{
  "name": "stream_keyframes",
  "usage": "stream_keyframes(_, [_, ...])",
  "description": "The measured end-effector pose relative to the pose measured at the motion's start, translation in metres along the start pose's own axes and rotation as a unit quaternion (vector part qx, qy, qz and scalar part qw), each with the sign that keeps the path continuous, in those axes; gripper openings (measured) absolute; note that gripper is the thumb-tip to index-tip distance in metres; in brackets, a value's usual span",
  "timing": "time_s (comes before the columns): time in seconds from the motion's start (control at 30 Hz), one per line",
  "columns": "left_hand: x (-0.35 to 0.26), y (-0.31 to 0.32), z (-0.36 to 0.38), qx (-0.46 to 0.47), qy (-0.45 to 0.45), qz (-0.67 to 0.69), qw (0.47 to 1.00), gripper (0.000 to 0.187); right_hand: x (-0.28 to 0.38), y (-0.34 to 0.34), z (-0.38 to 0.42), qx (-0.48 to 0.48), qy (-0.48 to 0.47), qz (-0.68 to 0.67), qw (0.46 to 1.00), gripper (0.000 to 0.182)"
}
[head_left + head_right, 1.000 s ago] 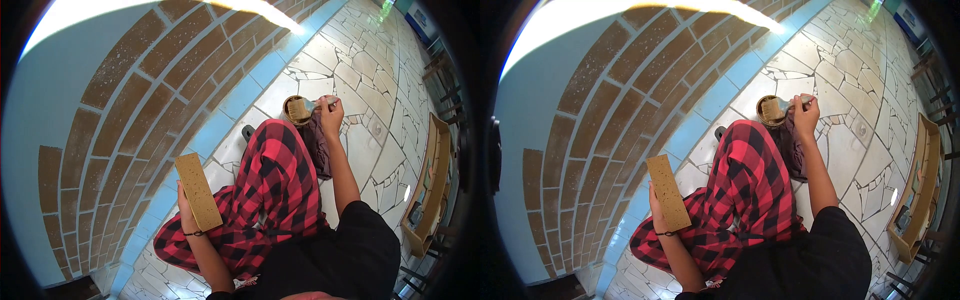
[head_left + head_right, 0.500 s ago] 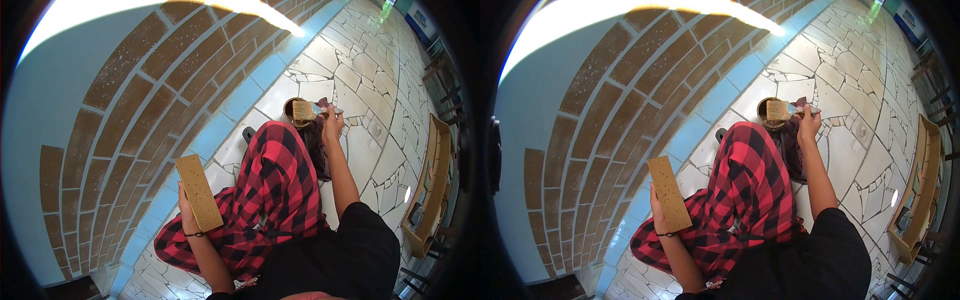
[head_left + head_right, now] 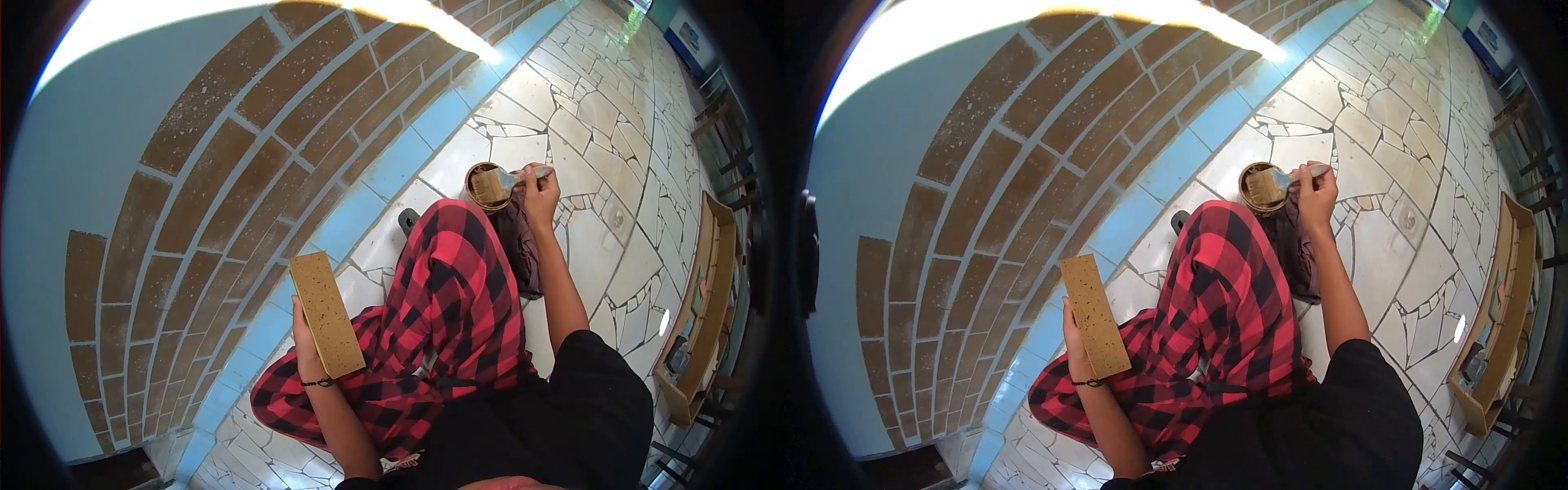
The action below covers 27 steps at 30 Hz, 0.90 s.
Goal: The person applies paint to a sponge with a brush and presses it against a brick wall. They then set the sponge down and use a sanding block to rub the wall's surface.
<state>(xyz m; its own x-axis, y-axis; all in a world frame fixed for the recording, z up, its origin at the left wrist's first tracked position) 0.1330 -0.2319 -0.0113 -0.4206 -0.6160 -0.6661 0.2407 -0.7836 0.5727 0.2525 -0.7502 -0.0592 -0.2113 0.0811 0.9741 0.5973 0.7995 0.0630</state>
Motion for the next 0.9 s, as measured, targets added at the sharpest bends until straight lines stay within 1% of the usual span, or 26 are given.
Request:
stream_keyframes(0.07, [0.001, 0.001, 0.000, 0.010, -0.003, -0.002, 1.000, 0.059, 0.009, 0.001, 0.007, 0.037, -0.087, 0.098, 0.991, 0.023])
stream_keyframes(0.1, [0.000, 0.004, 0.000, 0.017, -0.002, -0.003, 1.000, 0.059, 0.023, 0.004, 0.013, 0.061, -0.147, 0.179, 0.971, 0.022])
stream_keyframes(0.17, [0.001, 0.007, 0.000, 0.016, -0.003, -0.003, 1.000, 0.059, 0.055, 0.016, 0.025, 0.110, -0.259, 0.333, 0.900, 0.020])
stream_keyframes(0.27, [0.002, 0.008, -0.001, -0.004, 0.001, -0.004, 1.000, 0.059, 0.057, 0.044, 0.016, 0.119, -0.365, 0.329, 0.863, 0.021])
stream_keyframes(0.3, [0.003, 0.005, -0.003, -0.010, 0.004, -0.011, 1.000, 0.059, 0.057, 0.053, 0.010, 0.158, -0.335, 0.318, 0.873, 0.019])
stream_keyframes(0.37, [0.002, -0.001, -0.002, -0.016, 0.005, -0.022, 1.000, 0.058, 0.064, 0.072, -0.004, 0.245, -0.310, 0.369, 0.841, 0.019])
stream_keyframes(0.43, [0.001, -0.003, 0.001, -0.014, 0.004, -0.028, 1.000, 0.058, 0.067, 0.088, -0.013, 0.329, -0.272, 0.426, 0.798, 0.019])
stream_keyframes(0.5, [-0.002, 0.000, 0.004, 0.001, 0.004, -0.013, 1.000, 0.058, 0.067, 0.102, -0.022, 0.410, -0.224, 0.489, 0.737, 0.018])
stream_keyframes(0.6, [-0.005, 0.010, 0.008, 0.005, 0.007, 0.003, 1.000, 0.058, 0.061, 0.116, -0.028, 0.478, -0.214, 0.501, 0.689, 0.018])
stream_keyframes(0.7, [-0.006, 0.007, 0.008, 0.001, 0.010, -0.005, 1.000, 0.058, 0.059, 0.112, -0.034, 0.457, -0.220, 0.461, 0.728, 0.023])
stream_keyframes(0.8, [-0.006, 0.002, 0.009, -0.002, 0.011, -0.001, 1.000, 0.058, 0.058, 0.087, -0.049, 0.363, -0.253, 0.355, 0.823, 0.025])
stream_keyframes(0.83, [-0.005, 0.002, 0.009, -0.001, 0.010, 0.004, 1.000, 0.058, 0.055, 0.077, -0.054, 0.338, -0.213, 0.350, 0.847, 0.027])
stream_keyframes(0.9, [-0.005, 0.004, 0.009, -0.002, 0.009, 0.000, 1.000, 0.058, 0.050, 0.055, -0.059, 0.290, -0.060, 0.301, 0.906, 0.028])
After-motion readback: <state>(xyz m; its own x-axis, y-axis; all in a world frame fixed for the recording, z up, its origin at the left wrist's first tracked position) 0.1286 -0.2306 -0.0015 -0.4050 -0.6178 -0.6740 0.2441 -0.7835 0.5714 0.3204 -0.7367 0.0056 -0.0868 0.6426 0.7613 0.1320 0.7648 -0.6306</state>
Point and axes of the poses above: each hand's wrist, its own z-axis away from the middle knuckle, its own y-axis out of the palm, x = y × z, the point moved 2 cm from there along -z, towards the middle knuckle, and after that the axes turned 4 degrees about x, right-handed, at the moved point
